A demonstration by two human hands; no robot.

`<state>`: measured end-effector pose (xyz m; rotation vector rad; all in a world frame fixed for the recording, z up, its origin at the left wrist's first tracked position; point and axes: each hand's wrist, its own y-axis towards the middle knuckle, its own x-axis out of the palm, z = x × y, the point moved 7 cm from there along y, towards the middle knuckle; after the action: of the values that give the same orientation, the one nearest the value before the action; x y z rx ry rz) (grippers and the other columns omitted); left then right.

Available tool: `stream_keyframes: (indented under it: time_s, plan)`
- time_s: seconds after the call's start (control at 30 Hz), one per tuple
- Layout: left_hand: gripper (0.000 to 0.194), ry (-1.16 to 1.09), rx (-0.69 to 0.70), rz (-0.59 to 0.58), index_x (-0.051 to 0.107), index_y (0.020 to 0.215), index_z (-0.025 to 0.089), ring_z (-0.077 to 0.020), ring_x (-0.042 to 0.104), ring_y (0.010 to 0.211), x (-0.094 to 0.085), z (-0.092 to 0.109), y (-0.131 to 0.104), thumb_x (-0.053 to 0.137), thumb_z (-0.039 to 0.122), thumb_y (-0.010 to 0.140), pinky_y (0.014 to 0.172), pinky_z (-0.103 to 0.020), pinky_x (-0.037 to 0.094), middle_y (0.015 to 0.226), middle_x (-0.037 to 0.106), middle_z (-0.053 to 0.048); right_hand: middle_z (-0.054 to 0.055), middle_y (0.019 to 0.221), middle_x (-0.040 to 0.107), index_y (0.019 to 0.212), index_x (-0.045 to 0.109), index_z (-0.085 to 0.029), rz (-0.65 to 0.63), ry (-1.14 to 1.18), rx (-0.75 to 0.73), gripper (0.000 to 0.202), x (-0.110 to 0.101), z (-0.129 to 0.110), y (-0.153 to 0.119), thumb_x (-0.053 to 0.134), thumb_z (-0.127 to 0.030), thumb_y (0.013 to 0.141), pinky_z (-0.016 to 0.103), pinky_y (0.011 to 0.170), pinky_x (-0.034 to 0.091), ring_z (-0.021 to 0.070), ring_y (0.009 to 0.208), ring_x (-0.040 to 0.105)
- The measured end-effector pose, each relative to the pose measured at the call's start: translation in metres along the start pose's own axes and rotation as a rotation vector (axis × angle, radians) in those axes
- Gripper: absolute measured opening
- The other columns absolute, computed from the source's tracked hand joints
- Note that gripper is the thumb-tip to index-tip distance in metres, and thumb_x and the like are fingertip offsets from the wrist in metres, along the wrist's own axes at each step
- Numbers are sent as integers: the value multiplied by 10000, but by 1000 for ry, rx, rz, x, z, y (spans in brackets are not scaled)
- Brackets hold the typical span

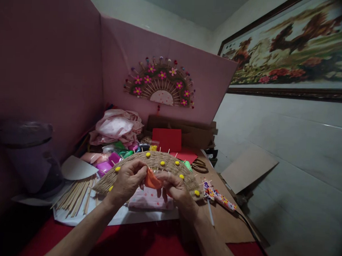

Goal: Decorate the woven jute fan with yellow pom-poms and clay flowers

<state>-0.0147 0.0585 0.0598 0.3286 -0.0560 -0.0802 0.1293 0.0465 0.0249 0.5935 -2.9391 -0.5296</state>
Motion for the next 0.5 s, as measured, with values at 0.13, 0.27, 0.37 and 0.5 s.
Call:
stream_keyframes:
  time_s: [0.13,0.27,0.37,0.5]
  plan:
    - [232,-37,-16,-3,533,633,149,-78,483,373,1,2,1,604,350,724,365,-191,415,464,534,43,-43,564,481,1112,666,-209,21,16,-20,317,-1,1,0,527,-244,829,177,431,355,59,461,418]
    - [247,-53,-29,-22,531,614,150,-82,493,371,2,1,1,613,360,715,370,-196,421,453,538,39,-55,554,411,1215,611,-217,-11,47,51,392,3,1,-2,519,-255,836,171,414,311,51,449,336]
    - [239,-58,-15,4,538,610,149,-80,491,363,1,2,1,625,352,701,362,-193,416,450,534,43,-41,582,443,1223,606,-216,-30,77,80,396,5,2,-4,526,-261,838,170,401,302,53,455,338]
    - [248,-85,-35,-20,557,646,142,-84,503,388,2,3,0,633,368,712,385,-201,433,473,556,33,-49,576,437,1259,573,-235,-45,116,91,436,4,5,-4,525,-221,826,166,407,325,53,457,357]
